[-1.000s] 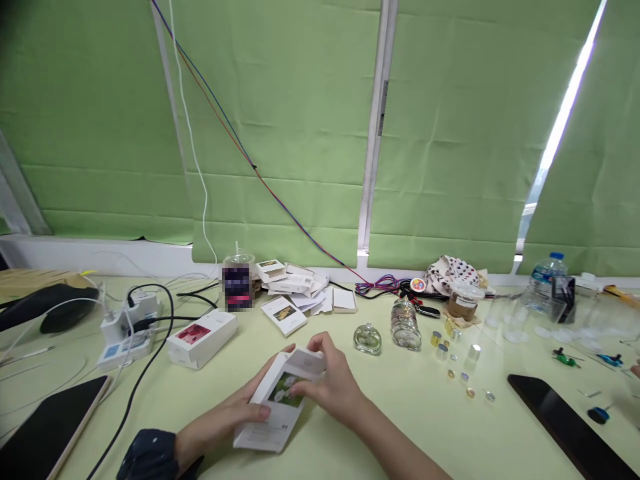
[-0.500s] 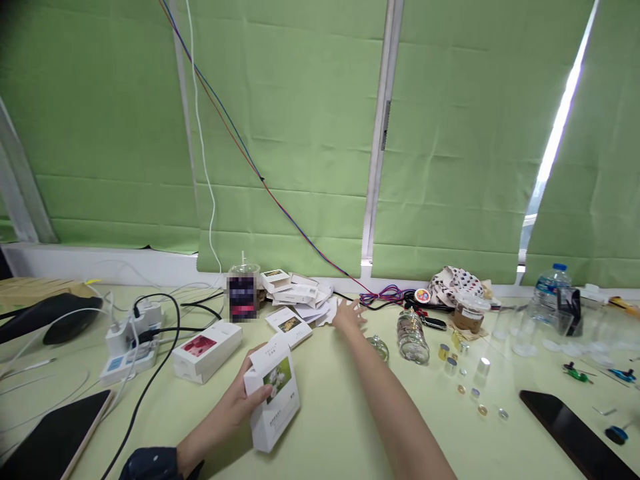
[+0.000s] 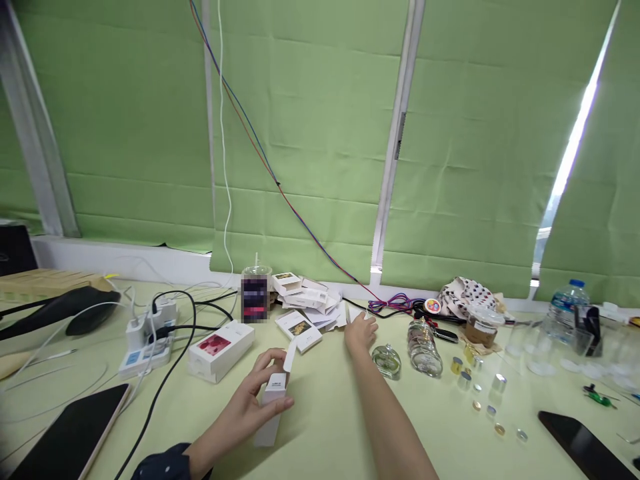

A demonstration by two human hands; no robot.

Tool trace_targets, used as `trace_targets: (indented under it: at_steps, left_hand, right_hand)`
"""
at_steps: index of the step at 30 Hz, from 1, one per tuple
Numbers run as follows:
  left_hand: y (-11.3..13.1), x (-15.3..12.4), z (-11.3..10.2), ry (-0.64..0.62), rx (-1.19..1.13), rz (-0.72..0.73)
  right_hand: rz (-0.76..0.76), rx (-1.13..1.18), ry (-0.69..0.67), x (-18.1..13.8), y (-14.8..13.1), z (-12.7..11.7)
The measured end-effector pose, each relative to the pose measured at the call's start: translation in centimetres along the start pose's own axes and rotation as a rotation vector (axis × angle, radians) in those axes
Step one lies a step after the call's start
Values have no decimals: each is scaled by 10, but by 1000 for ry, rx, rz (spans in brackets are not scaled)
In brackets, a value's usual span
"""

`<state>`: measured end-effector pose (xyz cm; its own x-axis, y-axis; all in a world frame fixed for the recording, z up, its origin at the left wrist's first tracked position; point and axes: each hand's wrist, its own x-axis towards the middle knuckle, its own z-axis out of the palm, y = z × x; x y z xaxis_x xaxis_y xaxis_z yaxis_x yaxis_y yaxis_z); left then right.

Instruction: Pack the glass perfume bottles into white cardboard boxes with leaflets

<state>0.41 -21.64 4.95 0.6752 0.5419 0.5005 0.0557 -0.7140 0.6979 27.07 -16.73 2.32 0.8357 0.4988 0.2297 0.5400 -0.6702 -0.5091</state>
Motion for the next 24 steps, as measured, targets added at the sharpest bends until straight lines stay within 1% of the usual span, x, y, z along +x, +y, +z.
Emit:
trace_targets:
  at_steps: [3,5,7,9,10,11,14,16,17,19,21,23,24]
  left_hand:
    - [-2,-1,3,51,68,91]
    - [-5,-1,6,69,108,158]
    - [-8,-2,9,67,153,200]
    - [-9,-3,11,65,206,202]
    - [-9,-4,11,64,231,193]
    - [-8,-4,11,64,253,178]
    - [-3,-6,8,18,318,155]
    - [1,-6,5,-18,355,157]
    - [3,-6,4,-16,362,157]
    - [5,-6,3,6,349,151]
    - [6,-6,4,5,313,141]
    - [4,-7,5,-28,237,118]
    - [1,-8,6,-36,175,91]
  right_hand:
    - [-69,20,75,2,-7,-21]
    - [-137,31,131,4,-11,-42]
    - [-246,87,186,2,-11,-68]
    - [-414,259,197,-6,-5,-99]
    - [-479,359,153,-12,-1,-115]
    - [-525,453,80,-20,4,-132]
    - [-614,741,-194,-46,18,-176]
    - [-662,909,-375,-60,26,-198]
    - [-698,959,-441,-65,28,-206]
    - [-800,978,-524,-71,30,-216]
    - [-918,942,-573,-74,30,-221]
    - [-1007,977,-648,-76,26,-219]
    - [-1032,1040,-721,-78,23,-215]
